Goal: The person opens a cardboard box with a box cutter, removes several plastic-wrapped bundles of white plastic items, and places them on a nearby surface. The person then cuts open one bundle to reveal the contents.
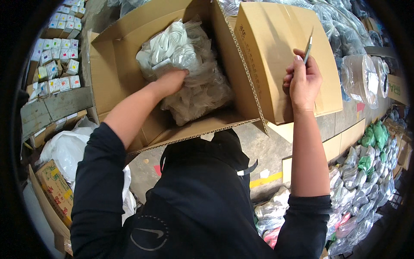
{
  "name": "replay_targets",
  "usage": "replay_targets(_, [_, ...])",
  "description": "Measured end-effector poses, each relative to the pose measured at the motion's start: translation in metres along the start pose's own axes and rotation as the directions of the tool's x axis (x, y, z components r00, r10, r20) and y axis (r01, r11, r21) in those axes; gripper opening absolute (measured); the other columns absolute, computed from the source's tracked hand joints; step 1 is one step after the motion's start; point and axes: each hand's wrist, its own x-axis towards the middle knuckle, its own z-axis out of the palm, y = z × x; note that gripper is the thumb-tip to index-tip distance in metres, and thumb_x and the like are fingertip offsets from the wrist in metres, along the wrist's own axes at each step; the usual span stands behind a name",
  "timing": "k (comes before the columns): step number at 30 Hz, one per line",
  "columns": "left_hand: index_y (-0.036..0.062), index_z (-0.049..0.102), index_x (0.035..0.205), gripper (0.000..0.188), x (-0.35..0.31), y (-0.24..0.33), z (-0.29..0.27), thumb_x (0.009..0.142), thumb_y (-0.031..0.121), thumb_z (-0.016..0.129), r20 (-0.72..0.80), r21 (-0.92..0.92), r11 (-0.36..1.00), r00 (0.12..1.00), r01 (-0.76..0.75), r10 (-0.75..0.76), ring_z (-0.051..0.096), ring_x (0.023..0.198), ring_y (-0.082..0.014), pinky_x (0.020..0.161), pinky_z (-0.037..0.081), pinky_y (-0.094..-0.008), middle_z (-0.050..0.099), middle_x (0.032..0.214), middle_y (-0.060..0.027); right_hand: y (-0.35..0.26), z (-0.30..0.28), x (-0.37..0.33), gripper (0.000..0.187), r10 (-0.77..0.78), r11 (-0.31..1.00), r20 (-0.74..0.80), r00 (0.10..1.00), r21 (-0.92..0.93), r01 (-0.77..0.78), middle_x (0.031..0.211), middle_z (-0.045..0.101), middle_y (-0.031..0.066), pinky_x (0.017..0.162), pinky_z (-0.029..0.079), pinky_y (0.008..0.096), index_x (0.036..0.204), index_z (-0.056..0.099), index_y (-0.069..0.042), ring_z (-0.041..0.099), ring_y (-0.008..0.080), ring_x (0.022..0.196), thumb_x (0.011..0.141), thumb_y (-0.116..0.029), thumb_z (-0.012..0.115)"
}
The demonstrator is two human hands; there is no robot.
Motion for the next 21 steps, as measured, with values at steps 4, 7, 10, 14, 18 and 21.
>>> replay_targets(4, [0.0008, 0.066, 0.117, 0.031, -0.010, 0.004, -0.061, 0.087, 0.004, 0.059, 0.115, 0.009, 1.000, 0.993, -0.018, 0.016, 0.063, 0.107, -0.0361, 0.094, 0.049, -0.0418, 0.065, 0.114, -0.0238, -0.003, 0.001, 0.000, 0.025, -0.028, 1.000, 0.018, 0.999, -0.002, 0.028, 0.068, 0.054, 0.0005, 0.040, 0.038, 0.0215, 0.115, 0.061, 0.000, 0.047, 0.0053, 0.047, 0.099, -0.019, 0.054])
replay_targets(7, [0.0027, 0.065, 0.120, 0.036, -0.015, 0.013, -0.104, 0.085, 0.000, 0.057, 0.163, -0.010, 1.000, 0.987, 0.018, -0.016, 0.065, 0.103, -0.0350, 0.092, 0.050, -0.0387, 0.068, 0.109, -0.0220, -0.005, 0.001, -0.002, 0.025, -0.021, 1.000, 0.019, 1.000, 0.001, 0.021, 0.069, 0.054, 0.0005, 0.040, 0.038, 0.0214, 0.115, 0.061, 0.000, 0.046, 0.0052, 0.047, 0.099, -0.017, 0.054])
replay_targets(10, [0.0016, 0.066, 0.119, 0.039, -0.021, 0.020, -0.147, 0.081, -0.003, 0.054, 0.213, 0.064, 0.995, 0.975, -0.081, 0.065, 0.066, 0.101, -0.0331, 0.092, 0.050, -0.0376, 0.068, 0.110, -0.0218, -0.004, 0.001, -0.001, 0.025, -0.034, 0.999, 0.023, 0.999, -0.002, 0.034, 0.069, 0.054, 0.0005, 0.040, 0.038, 0.0215, 0.115, 0.060, 0.000, 0.046, 0.0051, 0.047, 0.099, -0.017, 0.054])
replay_targets(14, [0.0005, 0.067, 0.115, 0.043, -0.032, 0.027, -0.193, 0.077, -0.007, 0.048, 0.152, 0.003, 0.997, 0.986, -0.075, 0.074, 0.068, 0.083, -0.0226, 0.080, 0.053, -0.0350, 0.072, 0.092, -0.0172, -0.002, 0.001, 0.000, 0.024, -0.033, 0.999, 0.025, 0.999, 0.003, 0.033, 0.069, 0.054, 0.0003, 0.040, 0.038, 0.0216, 0.115, 0.060, 0.000, 0.046, 0.0050, 0.048, 0.099, -0.017, 0.054])
replay_targets(18, [0.0017, 0.068, 0.116, 0.046, -0.041, 0.022, -0.225, 0.077, -0.006, 0.045, 0.058, -0.131, 0.991, 0.998, -0.026, 0.034, 0.060, 0.062, -0.0120, 0.062, 0.051, -0.0312, 0.069, 0.080, -0.0081, -0.002, 0.001, 0.000, 0.024, -0.040, 0.999, 0.033, 0.999, -0.017, 0.040, 0.069, 0.053, 0.0001, 0.041, 0.039, 0.0212, 0.115, 0.060, 0.000, 0.046, 0.0048, 0.048, 0.099, -0.017, 0.054])
replay_targets(21, [0.0022, 0.068, 0.115, 0.045, -0.045, 0.015, -0.231, 0.077, -0.005, 0.046, -0.083, -0.038, 0.999, 0.997, -0.006, 0.002, 0.061, 0.065, -0.0156, 0.066, 0.052, -0.0335, 0.069, 0.081, -0.0123, -0.004, 0.001, -0.001, 0.024, -0.034, 0.999, 0.039, 0.999, -0.015, 0.035, 0.069, 0.053, 0.0001, 0.041, 0.039, 0.0210, 0.115, 0.060, 0.000, 0.046, 0.0047, 0.048, 0.099, -0.018, 0.054])
